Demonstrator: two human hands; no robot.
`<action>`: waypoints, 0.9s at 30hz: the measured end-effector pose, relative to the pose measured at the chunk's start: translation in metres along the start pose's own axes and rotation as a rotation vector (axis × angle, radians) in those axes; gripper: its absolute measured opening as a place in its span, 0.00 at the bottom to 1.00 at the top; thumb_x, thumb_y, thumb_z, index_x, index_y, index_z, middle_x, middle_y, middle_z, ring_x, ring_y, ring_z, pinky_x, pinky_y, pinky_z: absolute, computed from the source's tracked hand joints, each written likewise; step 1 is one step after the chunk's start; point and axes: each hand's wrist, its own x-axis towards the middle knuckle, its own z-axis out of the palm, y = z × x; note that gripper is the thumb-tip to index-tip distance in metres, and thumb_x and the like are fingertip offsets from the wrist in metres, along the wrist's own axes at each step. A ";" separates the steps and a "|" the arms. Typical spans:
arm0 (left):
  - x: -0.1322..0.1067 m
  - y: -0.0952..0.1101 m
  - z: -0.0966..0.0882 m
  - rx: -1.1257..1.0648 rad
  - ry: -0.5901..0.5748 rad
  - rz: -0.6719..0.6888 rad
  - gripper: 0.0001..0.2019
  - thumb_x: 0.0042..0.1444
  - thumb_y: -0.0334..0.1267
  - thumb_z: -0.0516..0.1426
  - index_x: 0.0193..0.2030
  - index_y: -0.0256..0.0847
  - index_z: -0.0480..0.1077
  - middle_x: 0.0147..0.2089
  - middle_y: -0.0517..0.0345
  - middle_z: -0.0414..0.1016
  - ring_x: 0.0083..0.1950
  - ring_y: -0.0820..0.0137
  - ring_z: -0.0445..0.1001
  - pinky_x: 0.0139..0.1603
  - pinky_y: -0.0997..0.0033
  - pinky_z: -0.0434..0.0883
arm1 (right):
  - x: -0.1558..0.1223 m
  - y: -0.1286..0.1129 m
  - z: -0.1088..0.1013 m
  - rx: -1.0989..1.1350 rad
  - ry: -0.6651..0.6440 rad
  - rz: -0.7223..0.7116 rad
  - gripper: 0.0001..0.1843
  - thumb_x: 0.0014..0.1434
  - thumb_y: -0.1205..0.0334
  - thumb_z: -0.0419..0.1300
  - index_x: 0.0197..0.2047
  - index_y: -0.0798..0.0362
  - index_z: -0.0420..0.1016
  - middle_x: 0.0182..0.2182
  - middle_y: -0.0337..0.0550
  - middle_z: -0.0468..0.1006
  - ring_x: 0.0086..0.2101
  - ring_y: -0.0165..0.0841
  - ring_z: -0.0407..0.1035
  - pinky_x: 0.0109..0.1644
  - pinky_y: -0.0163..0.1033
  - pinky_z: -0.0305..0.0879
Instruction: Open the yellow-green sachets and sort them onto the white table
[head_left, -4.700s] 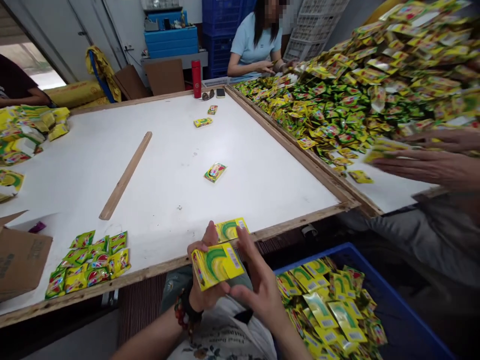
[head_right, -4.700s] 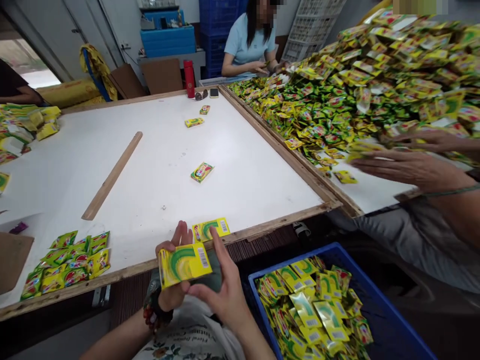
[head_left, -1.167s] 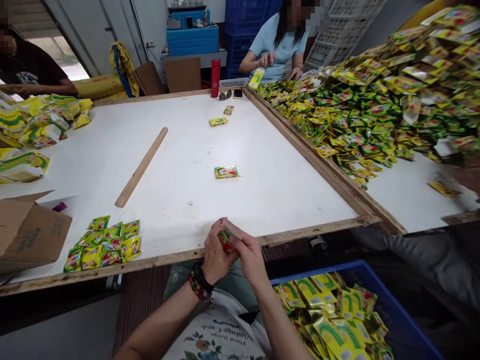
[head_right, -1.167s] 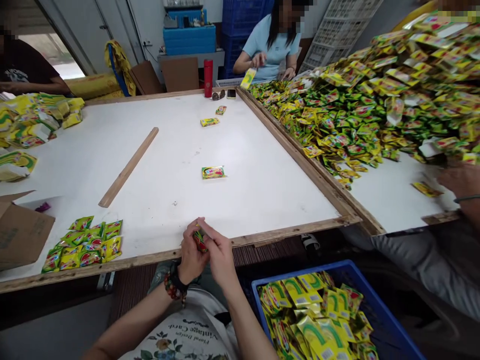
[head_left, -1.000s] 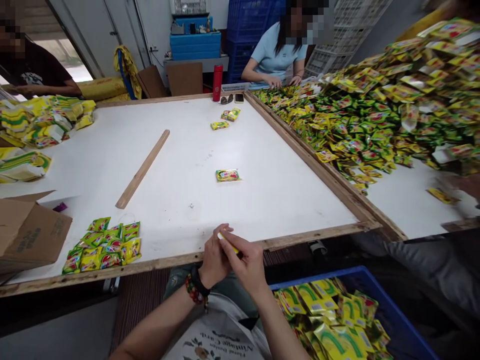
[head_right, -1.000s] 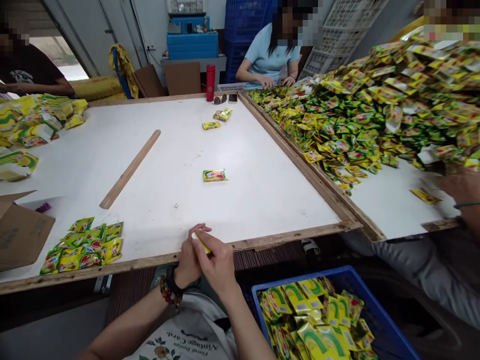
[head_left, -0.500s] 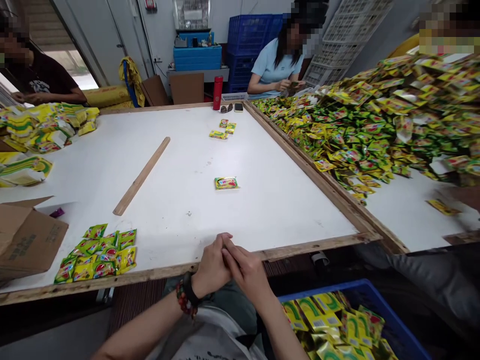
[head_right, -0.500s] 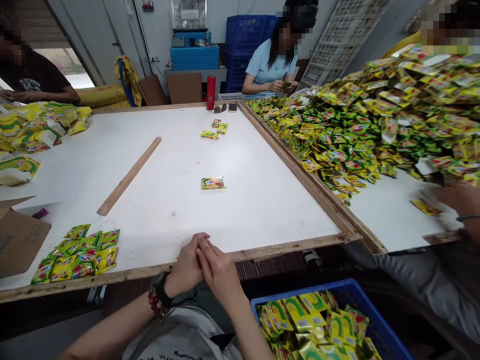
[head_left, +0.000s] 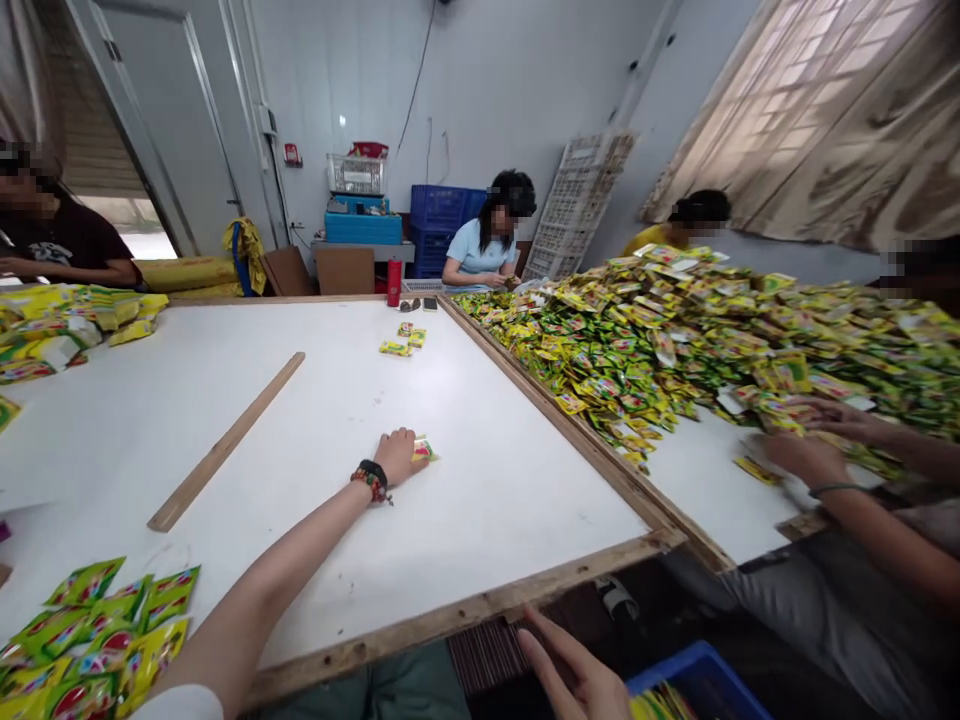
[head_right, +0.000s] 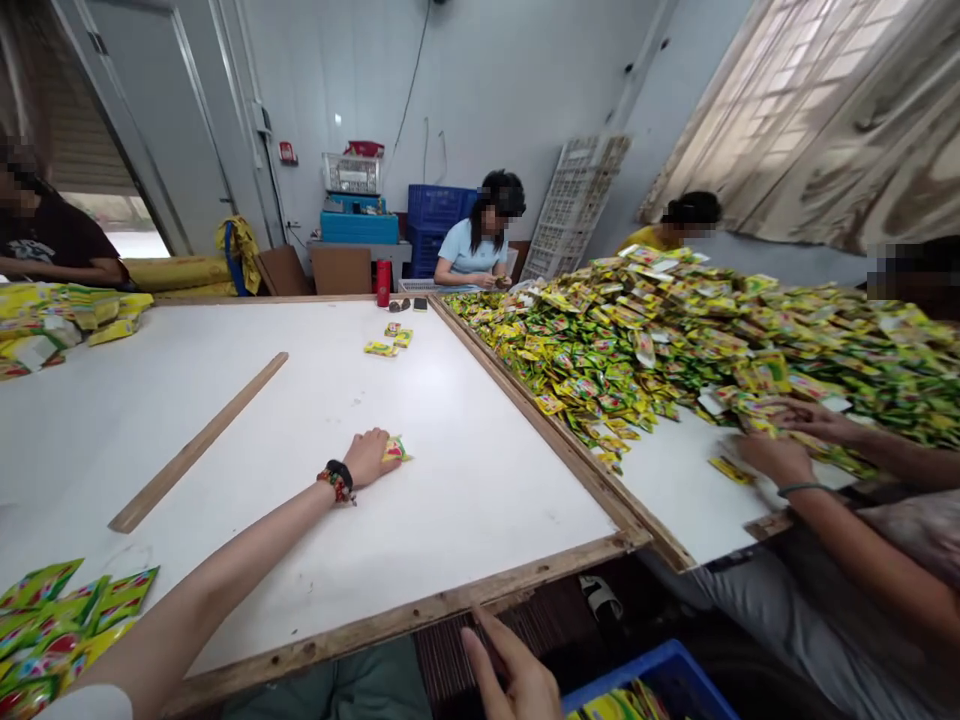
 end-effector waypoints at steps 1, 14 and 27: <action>-0.016 0.004 -0.001 -0.012 0.005 -0.007 0.19 0.52 0.40 0.60 0.47 0.35 0.61 0.46 0.43 0.72 0.48 0.56 0.73 0.48 0.57 0.68 | 0.010 -0.004 0.019 0.124 -0.006 0.014 0.25 0.55 0.44 0.62 0.48 0.53 0.81 0.49 0.51 0.80 0.50 0.47 0.74 0.52 0.45 0.73; -0.210 0.037 0.064 -0.485 0.345 -0.215 0.31 0.51 0.43 0.57 0.63 0.51 0.54 0.46 0.51 0.76 0.43 0.53 0.77 0.43 0.52 0.75 | 0.010 -0.056 0.129 0.689 -0.057 0.038 0.25 0.54 0.43 0.62 0.46 0.51 0.82 0.44 0.46 0.83 0.44 0.45 0.77 0.49 0.45 0.73; -0.200 0.048 0.056 -0.544 0.239 -0.078 0.22 0.51 0.42 0.56 0.53 0.41 0.59 0.39 0.53 0.76 0.38 0.60 0.76 0.38 0.60 0.72 | 0.018 -0.084 0.096 0.274 -0.160 -0.127 0.20 0.60 0.54 0.58 0.50 0.55 0.79 0.45 0.46 0.82 0.42 0.45 0.78 0.48 0.48 0.73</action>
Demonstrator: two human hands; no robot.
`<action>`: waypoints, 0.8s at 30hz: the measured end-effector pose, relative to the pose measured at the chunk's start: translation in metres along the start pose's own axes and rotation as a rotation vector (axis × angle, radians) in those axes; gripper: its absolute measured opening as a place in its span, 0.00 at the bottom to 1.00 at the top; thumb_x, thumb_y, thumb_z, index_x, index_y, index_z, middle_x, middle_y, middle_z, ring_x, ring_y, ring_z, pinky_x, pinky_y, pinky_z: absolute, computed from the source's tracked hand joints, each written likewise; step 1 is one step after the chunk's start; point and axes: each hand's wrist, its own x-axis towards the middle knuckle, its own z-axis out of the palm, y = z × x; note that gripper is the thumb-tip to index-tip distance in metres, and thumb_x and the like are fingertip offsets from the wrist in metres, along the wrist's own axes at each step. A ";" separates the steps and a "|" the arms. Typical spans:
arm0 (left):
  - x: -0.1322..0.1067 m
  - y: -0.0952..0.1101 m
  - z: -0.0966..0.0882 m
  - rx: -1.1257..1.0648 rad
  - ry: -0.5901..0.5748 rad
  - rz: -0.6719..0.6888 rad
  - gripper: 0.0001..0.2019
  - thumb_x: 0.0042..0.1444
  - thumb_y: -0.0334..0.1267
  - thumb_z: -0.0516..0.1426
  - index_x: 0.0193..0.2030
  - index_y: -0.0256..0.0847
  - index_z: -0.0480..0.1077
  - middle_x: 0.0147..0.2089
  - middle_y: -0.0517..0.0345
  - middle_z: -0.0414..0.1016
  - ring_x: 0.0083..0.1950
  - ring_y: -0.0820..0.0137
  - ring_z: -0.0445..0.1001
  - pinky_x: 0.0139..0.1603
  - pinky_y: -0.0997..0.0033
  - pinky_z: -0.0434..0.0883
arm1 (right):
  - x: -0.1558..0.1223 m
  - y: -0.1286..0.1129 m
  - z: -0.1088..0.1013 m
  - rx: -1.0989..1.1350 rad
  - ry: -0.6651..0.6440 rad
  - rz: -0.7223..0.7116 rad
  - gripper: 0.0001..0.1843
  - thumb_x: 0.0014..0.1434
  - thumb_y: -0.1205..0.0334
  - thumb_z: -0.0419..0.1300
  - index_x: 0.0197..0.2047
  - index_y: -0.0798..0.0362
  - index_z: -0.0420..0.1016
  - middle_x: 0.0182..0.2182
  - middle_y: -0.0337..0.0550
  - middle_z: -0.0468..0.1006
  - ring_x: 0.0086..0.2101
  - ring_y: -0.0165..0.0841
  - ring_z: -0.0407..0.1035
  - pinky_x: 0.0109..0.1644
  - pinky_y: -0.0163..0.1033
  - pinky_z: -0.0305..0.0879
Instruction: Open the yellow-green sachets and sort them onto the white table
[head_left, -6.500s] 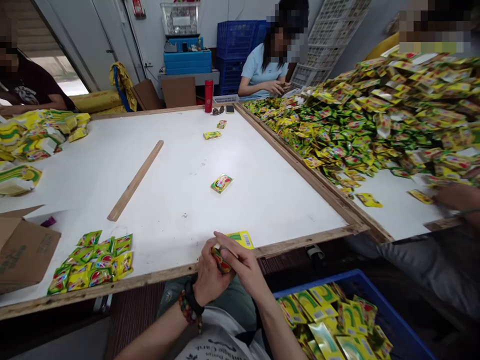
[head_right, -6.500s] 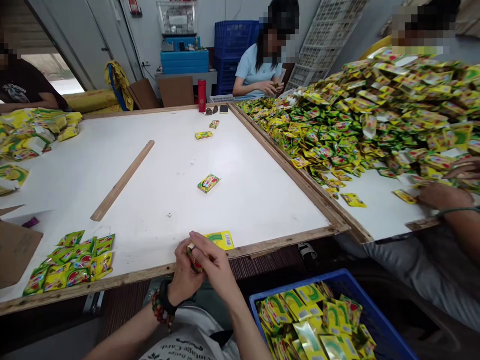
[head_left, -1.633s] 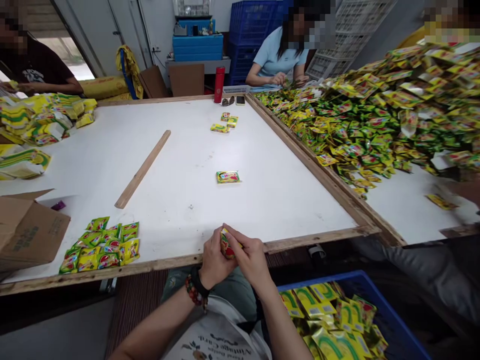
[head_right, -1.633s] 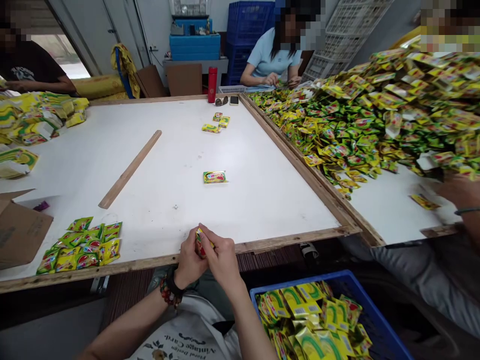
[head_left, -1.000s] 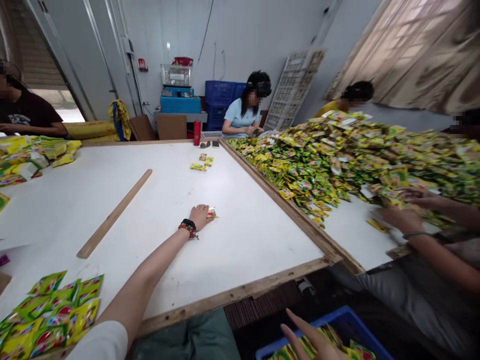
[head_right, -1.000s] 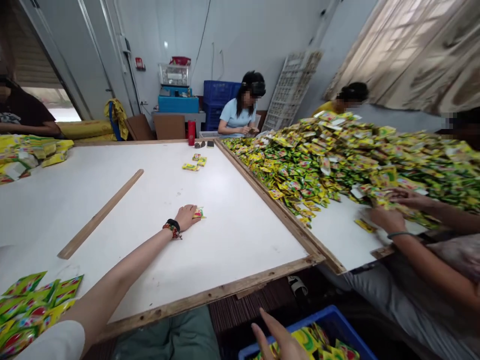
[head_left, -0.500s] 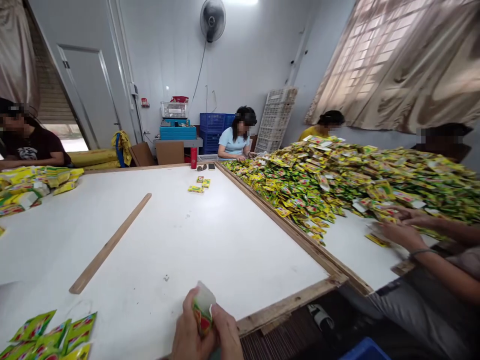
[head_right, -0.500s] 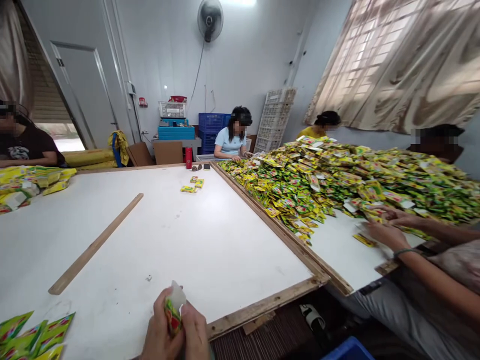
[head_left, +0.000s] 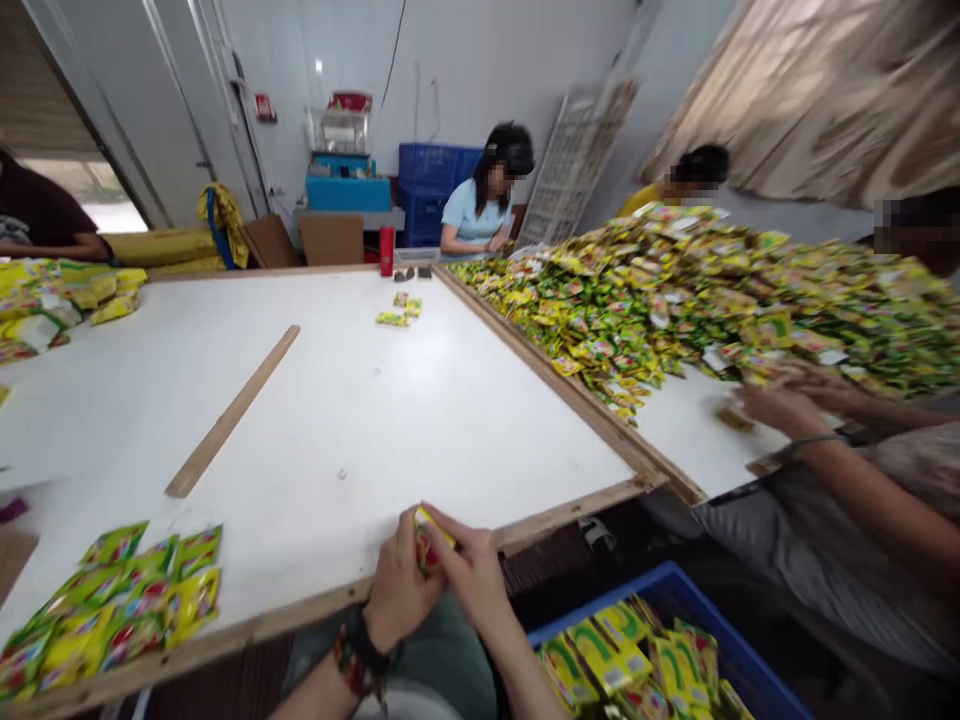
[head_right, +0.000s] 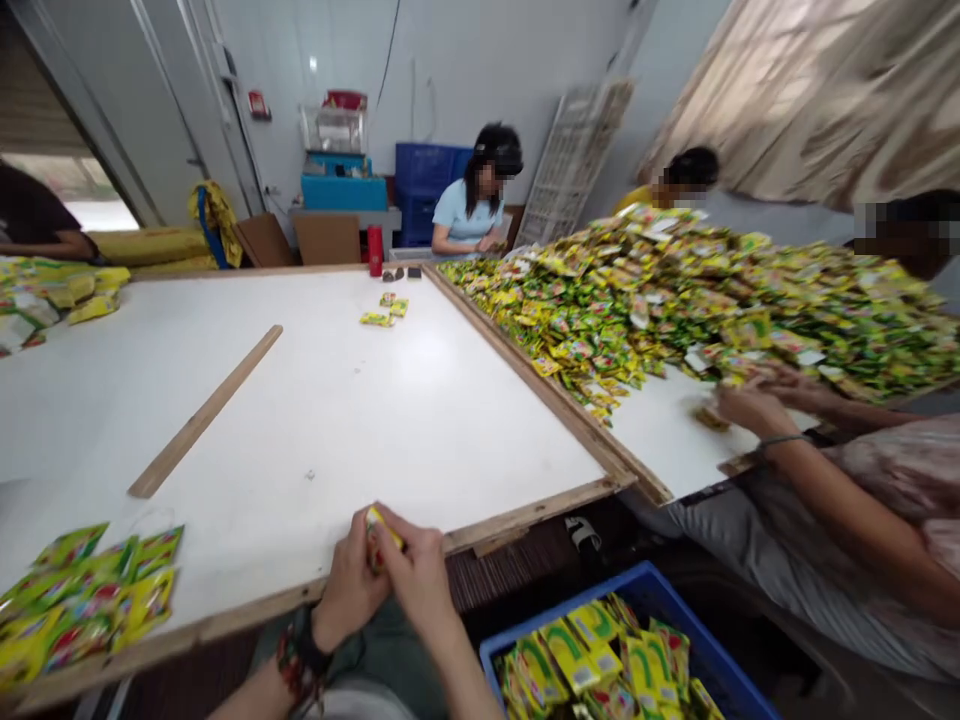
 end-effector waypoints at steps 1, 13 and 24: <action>0.000 0.001 -0.001 0.005 -0.007 0.008 0.23 0.50 0.41 0.57 0.53 0.41 0.58 0.39 0.54 0.75 0.38 0.61 0.76 0.38 0.62 0.72 | 0.002 0.001 0.001 0.007 -0.017 0.017 0.20 0.60 0.54 0.57 0.51 0.56 0.78 0.45 0.47 0.82 0.41 0.44 0.78 0.46 0.48 0.74; -0.005 -0.008 -0.006 -0.062 0.009 0.090 0.17 0.53 0.34 0.55 0.50 0.43 0.58 0.40 0.53 0.71 0.38 0.64 0.74 0.38 0.63 0.71 | -0.013 0.004 0.010 -0.433 -0.141 -0.434 0.22 0.67 0.61 0.50 0.61 0.51 0.70 0.39 0.52 0.83 0.33 0.37 0.77 0.37 0.39 0.72; -0.003 0.003 0.003 0.124 -0.017 0.354 0.14 0.59 0.41 0.58 0.50 0.42 0.64 0.53 0.46 0.67 0.57 0.56 0.64 0.56 0.49 0.67 | -0.147 0.051 -0.144 -1.216 0.423 0.524 0.28 0.59 0.46 0.48 0.47 0.55 0.82 0.36 0.63 0.83 0.27 0.51 0.77 0.26 0.49 0.69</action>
